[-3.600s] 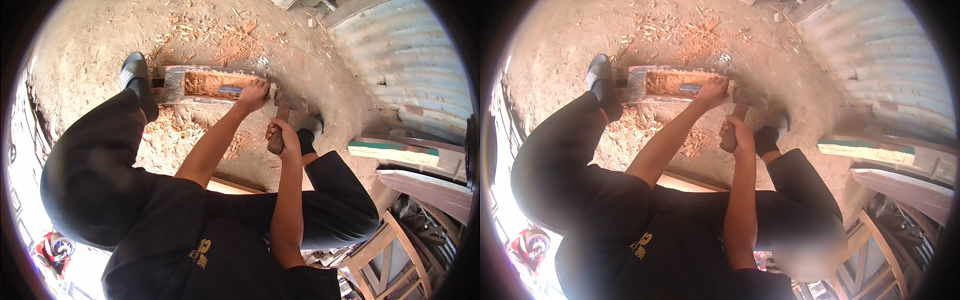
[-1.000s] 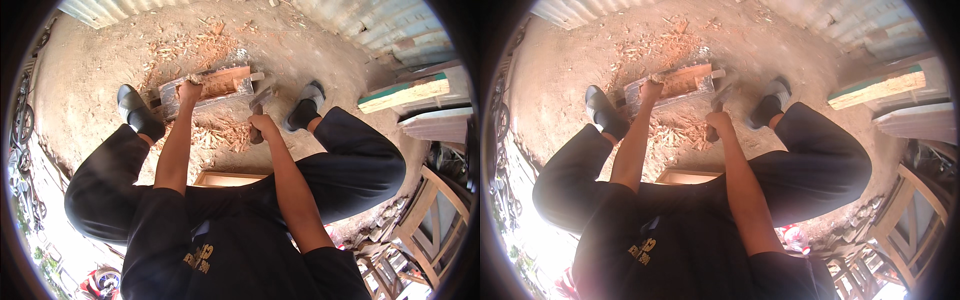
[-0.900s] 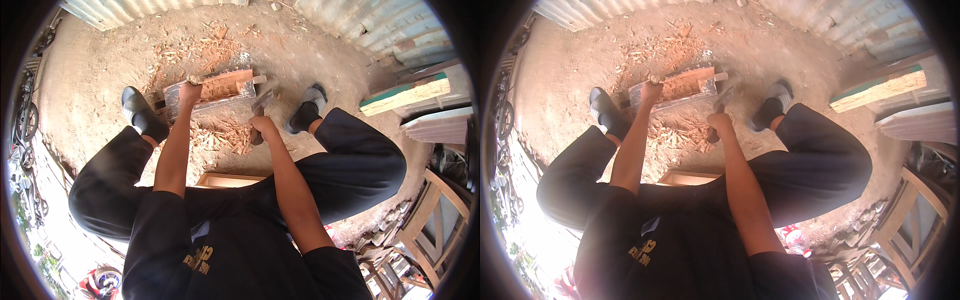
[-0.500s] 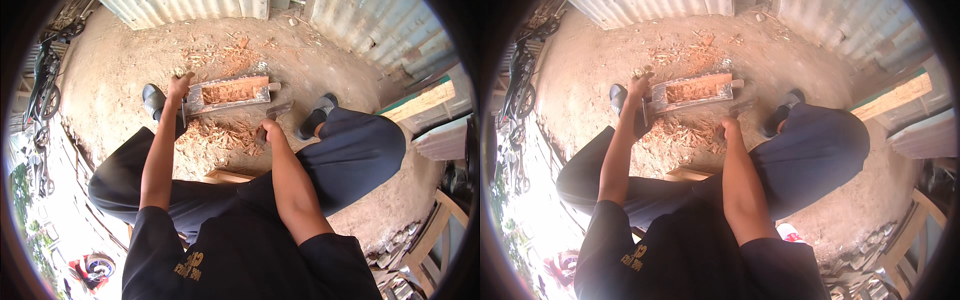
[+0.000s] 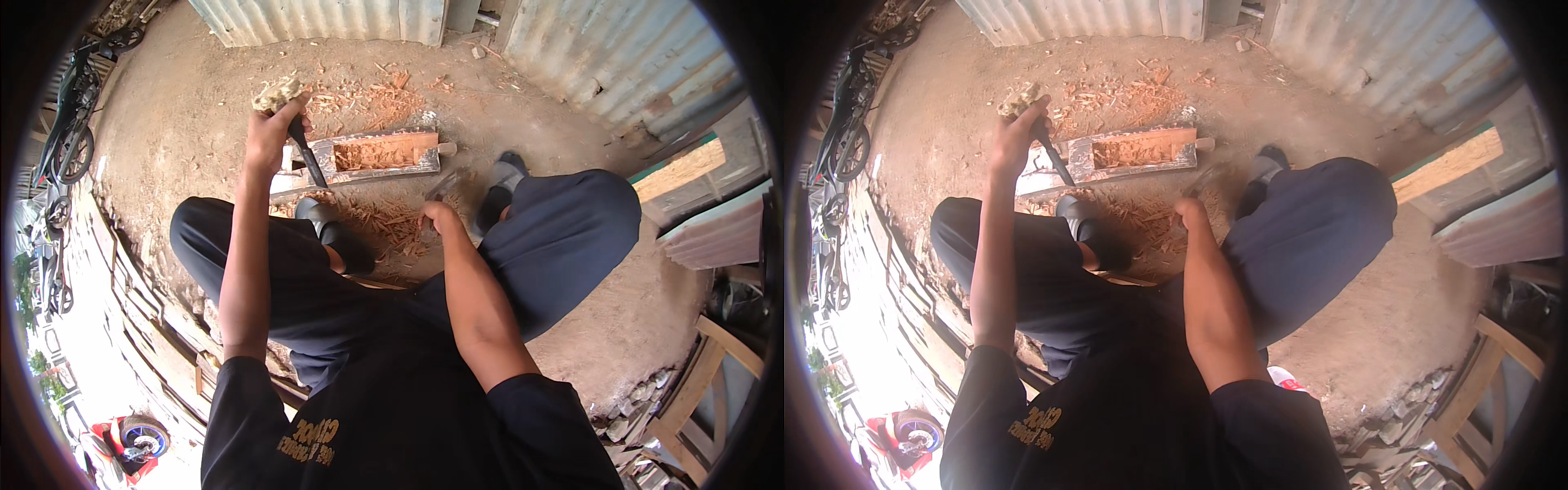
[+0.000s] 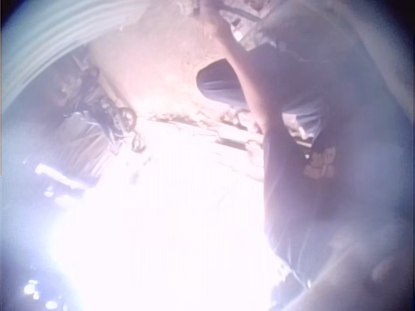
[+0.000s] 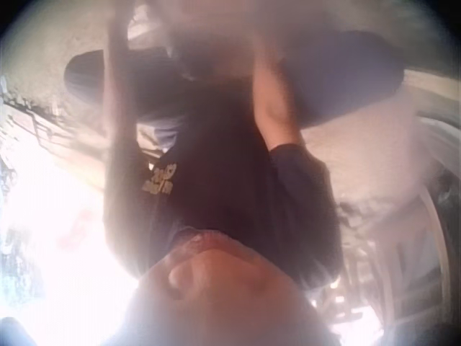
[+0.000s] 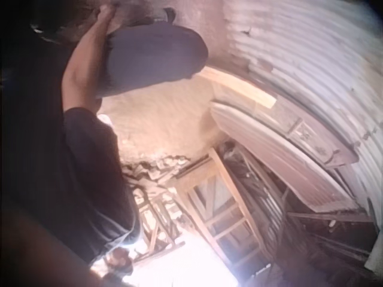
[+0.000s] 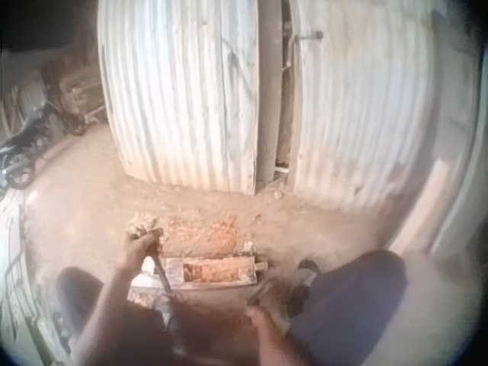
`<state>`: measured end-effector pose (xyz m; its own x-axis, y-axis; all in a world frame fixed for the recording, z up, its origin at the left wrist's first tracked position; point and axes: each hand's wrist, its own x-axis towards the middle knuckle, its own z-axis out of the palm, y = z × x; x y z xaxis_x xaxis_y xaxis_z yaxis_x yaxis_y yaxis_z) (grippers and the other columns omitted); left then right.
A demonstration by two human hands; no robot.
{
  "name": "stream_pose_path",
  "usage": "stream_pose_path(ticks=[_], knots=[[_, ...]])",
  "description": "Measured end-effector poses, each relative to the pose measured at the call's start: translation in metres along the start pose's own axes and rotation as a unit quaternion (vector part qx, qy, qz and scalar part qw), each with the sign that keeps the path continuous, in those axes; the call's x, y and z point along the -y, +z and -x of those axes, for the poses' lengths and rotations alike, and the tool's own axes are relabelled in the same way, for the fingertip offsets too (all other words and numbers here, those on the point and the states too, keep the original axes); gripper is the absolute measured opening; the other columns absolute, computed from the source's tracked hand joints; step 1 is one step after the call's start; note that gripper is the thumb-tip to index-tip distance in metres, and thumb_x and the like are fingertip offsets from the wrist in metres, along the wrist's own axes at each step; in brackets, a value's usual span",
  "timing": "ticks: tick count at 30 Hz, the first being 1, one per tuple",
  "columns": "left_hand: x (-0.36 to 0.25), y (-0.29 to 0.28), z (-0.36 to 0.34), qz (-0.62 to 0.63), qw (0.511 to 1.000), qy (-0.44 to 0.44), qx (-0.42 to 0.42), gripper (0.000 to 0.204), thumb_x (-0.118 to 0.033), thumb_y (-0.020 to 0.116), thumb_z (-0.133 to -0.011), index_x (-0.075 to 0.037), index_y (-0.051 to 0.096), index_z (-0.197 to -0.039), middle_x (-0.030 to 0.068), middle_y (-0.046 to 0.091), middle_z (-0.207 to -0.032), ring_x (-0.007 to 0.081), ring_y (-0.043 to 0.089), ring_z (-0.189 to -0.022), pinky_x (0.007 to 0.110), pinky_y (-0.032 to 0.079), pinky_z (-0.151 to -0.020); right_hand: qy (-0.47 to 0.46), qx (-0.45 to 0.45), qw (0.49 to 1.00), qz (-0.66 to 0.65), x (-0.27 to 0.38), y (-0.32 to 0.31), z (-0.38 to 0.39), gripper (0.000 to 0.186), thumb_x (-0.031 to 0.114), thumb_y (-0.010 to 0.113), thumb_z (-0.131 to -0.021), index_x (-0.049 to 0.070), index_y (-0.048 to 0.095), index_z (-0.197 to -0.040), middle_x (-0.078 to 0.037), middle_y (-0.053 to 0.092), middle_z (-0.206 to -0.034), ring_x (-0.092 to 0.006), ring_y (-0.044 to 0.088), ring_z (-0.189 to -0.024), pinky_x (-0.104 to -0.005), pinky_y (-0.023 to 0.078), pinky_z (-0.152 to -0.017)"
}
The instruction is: The person sits cross-legged on the ground and uses a chisel and mallet to carve a small piece of wood. They repeatedly strike the chisel to remove wood shavings and shape the piece.
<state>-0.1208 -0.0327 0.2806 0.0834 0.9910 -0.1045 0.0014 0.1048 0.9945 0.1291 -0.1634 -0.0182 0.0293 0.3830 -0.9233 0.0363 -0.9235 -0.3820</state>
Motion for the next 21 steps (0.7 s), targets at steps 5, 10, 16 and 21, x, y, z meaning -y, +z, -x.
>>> stream_pose_path(ticks=[5, 10, 16, 21], knots=[[0.001, 0.023, -0.013, -0.027, 1.0, 0.005, 0.01, 0.021, -0.023, 0.068, -0.08, -0.007, 0.057, -0.072, 0.0031, 0.055, -0.059, 0.0125, 0.053, -0.053, 0.026, 0.041, -0.05, -0.01, -0.029, 0.995, 0.1, -0.003, 0.006, -0.008, 0.018, -0.003, 0.047, -0.077, -0.014, 0.06, -0.084, -0.021, 0.061, -0.073, -0.0277, 0.059, -0.055, -0.0372, 0.046, -0.051], [0.02, 0.03, -0.02, -0.043, 0.994, -0.09, -0.041, 0.023, -0.024, 0.069, -0.08, -0.007, 0.056, -0.069, 0.0008, 0.05, -0.055, 0.0103, 0.048, -0.051, 0.026, 0.035, -0.047, -0.005, 0.008, 1.0, 0.02, 0.012, -0.002, 0.023, 0.019, 0.007, 0.05, -0.082, -0.003, 0.06, -0.069, -0.015, 0.06, -0.06, -0.0254, 0.056, -0.048, -0.0345, 0.045, -0.052], [0.051, 0.031, -0.058, -0.024, 0.995, -0.09, -0.019, 0.018, -0.018, 0.071, -0.079, -0.007, 0.057, -0.076, -0.0036, 0.047, -0.055, 0.0056, 0.042, -0.045, 0.023, 0.033, -0.04, 0.146, 0.024, 0.988, 0.05, 0.057, -0.01, 0.065, 0.023, 0.011, 0.051, -0.085, 0.002, 0.056, -0.064, -0.01, 0.057, -0.057, -0.0228, 0.057, -0.048, -0.0354, 0.046, -0.048], [0.123, 0.043, -0.09, -0.179, 0.982, -0.045, 0.042, 0.02, -0.022, 0.07, -0.078, -0.005, 0.063, -0.087, 0.0038, 0.062, -0.067, 0.0143, 0.059, -0.057, 0.029, 0.046, -0.052, 0.154, 0.053, 0.986, 0.043, 0.061, -0.02, 0.059, 0.025, 0.014, 0.052, -0.086, 0.002, 0.055, -0.063, -0.01, 0.056, -0.056, -0.0236, 0.056, -0.047, -0.0347, 0.047, -0.048]])
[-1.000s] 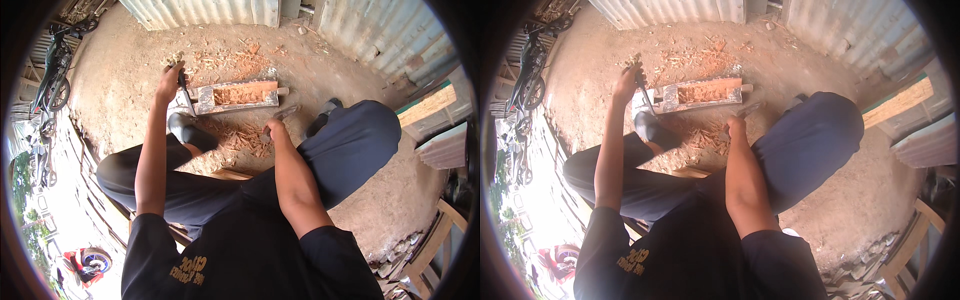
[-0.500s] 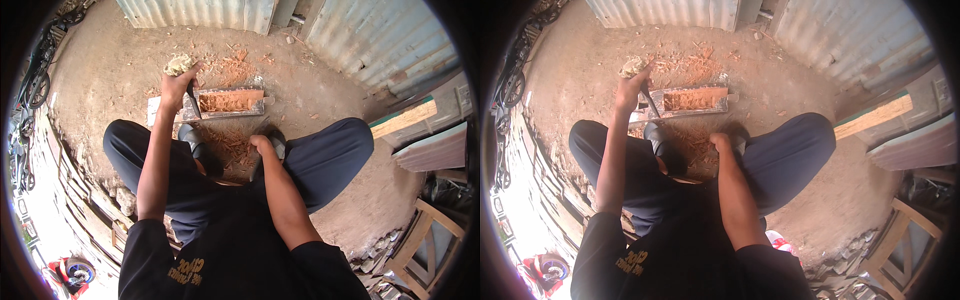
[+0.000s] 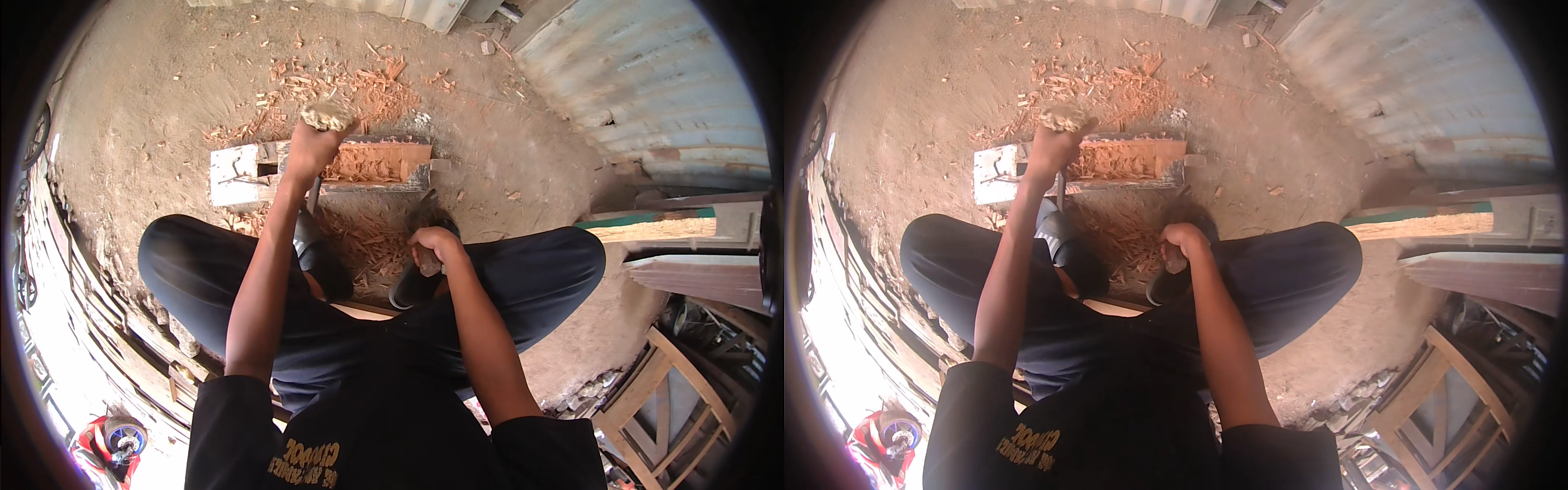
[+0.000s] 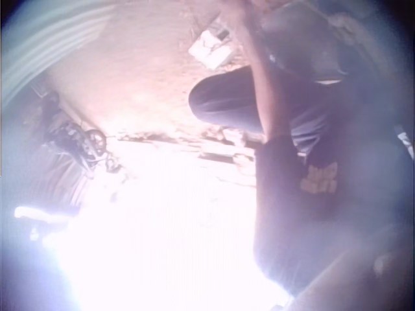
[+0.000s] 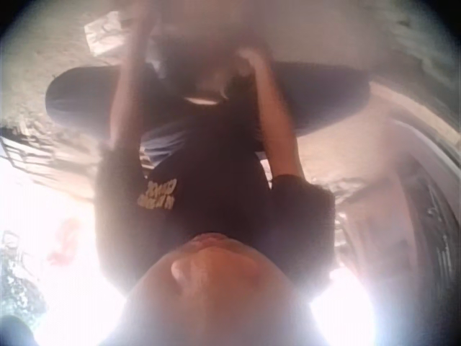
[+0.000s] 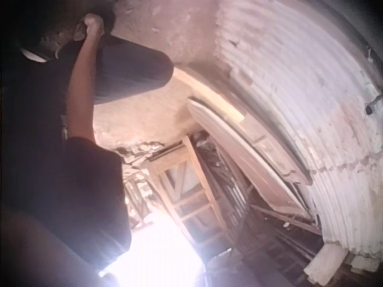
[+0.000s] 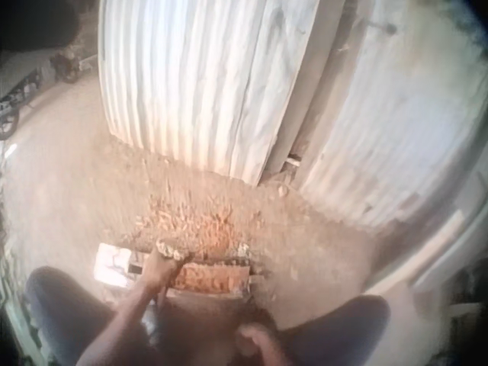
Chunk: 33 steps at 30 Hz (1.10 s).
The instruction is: The person sits cross-legged on the ground and uses a chisel and mallet to carve a small piece of wood. They repeatedly strike the chisel to remove wood shavings and shape the piece.
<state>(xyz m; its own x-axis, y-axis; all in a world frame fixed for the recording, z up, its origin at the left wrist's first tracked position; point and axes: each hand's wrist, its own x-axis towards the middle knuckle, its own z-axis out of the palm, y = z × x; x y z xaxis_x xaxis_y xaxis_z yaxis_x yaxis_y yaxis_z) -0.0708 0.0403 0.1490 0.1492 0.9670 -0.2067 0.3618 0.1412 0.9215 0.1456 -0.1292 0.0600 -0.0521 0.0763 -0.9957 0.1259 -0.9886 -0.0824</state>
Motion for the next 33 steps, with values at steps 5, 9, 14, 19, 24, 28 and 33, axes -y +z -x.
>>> stream_pose_path(ticks=[5, 9, 14, 19, 24, 28, 33], knots=[[0.053, 0.047, -0.004, -0.29, 0.945, 0.022, 0.147, 0.028, -0.019, 0.071, -0.072, 0.0, 0.064, -0.092, 0.0125, 0.068, -0.081, 0.023, 0.066, -0.08, 0.036, 0.053, -0.071, -0.002, 0.013, 1.0, 0.015, 0.008, -0.007, 0.004, 0.025, 0.016, 0.053, -0.086, 0.0, 0.056, -0.066, -0.01, 0.056, -0.056, -0.0238, 0.056, -0.046, -0.0351, 0.046, -0.047], [0.077, 0.069, -0.002, -0.438, 0.855, 0.001, 0.277, 0.043, -0.019, 0.072, -0.07, -0.001, 0.056, -0.106, 0.0196, 0.06, -0.099, 0.0311, 0.065, -0.084, 0.038, 0.054, -0.071, 0.012, -0.007, 0.997, -0.075, 0.011, -0.009, 0.007, 0.019, 0.007, 0.055, -0.081, -0.003, 0.055, -0.064, -0.012, 0.054, -0.054, -0.0248, 0.055, -0.045, -0.0374, 0.045, -0.043], [0.081, 0.047, -0.033, -0.485, 0.846, -0.05, 0.217, 0.078, -0.02, 0.077, -0.067, -0.006, 0.033, -0.13, 0.0247, 0.042, -0.119, 0.0384, 0.061, -0.086, 0.04, 0.055, -0.071, 0.015, -0.03, 0.988, -0.154, 0.005, -0.005, 0.003, 0.013, 0.002, 0.057, -0.076, -0.005, 0.054, -0.066, -0.013, 0.052, -0.054, -0.0256, 0.055, -0.043, -0.0408, 0.045, -0.038], [0.102, 0.03, -0.07, -0.56, 0.788, -0.006, 0.256, 0.072, -0.017, 0.07, -0.071, -0.007, 0.032, -0.132, 0.0216, 0.043, -0.122, 0.0381, 0.061, -0.09, 0.043, 0.052, -0.075, 0.067, 0.007, 0.988, -0.137, 0.016, -0.02, 0.002, 0.011, 0.003, 0.058, -0.079, -0.005, 0.054, -0.072, -0.011, 0.054, -0.059, -0.0217, 0.055, -0.048, -0.0367, 0.047, -0.042], [0.125, 0.035, -0.107, -0.558, 0.765, 0.102, 0.306, 0.021, -0.011, 0.055, -0.077, -0.003, 0.051, -0.096, 0.0152, 0.063, -0.084, 0.0324, 0.064, -0.078, 0.043, 0.051, -0.068, 0.075, 0.023, 0.992, -0.094, 0.034, -0.034, 0.006, 0.014, 0.005, 0.059, -0.078, -0.005, 0.057, -0.068, -0.013, 0.056, -0.059, -0.0235, 0.057, -0.048, -0.0368, 0.047, -0.043], [0.127, 0.041, -0.111, -0.529, 0.746, 0.213, 0.344, 0.019, -0.01, 0.054, -0.075, -0.003, 0.055, -0.093, 0.0139, 0.062, -0.08, 0.0298, 0.064, -0.074, 0.041, 0.051, -0.064, 0.066, 0.024, 0.995, -0.068, 0.034, -0.036, 0.001, 0.017, 0.005, 0.058, -0.078, -0.006, 0.058, -0.064, -0.014, 0.058, -0.057, -0.0248, 0.059, -0.049, -0.037, 0.047, -0.044], [0.118, 0.039, -0.116, -0.533, 0.726, 0.255, 0.351, 0.015, -0.009, 0.054, -0.074, -0.004, 0.057, -0.088, 0.0132, 0.061, -0.078, 0.0274, 0.064, -0.069, 0.039, 0.052, -0.06, 0.068, 0.026, 0.997, -0.031, 0.041, -0.037, 0.003, 0.019, 0.007, 0.058, -0.079, -0.005, 0.059, -0.064, -0.013, 0.059, -0.057, -0.024, 0.06, -0.05, -0.0373, 0.048, -0.048]])
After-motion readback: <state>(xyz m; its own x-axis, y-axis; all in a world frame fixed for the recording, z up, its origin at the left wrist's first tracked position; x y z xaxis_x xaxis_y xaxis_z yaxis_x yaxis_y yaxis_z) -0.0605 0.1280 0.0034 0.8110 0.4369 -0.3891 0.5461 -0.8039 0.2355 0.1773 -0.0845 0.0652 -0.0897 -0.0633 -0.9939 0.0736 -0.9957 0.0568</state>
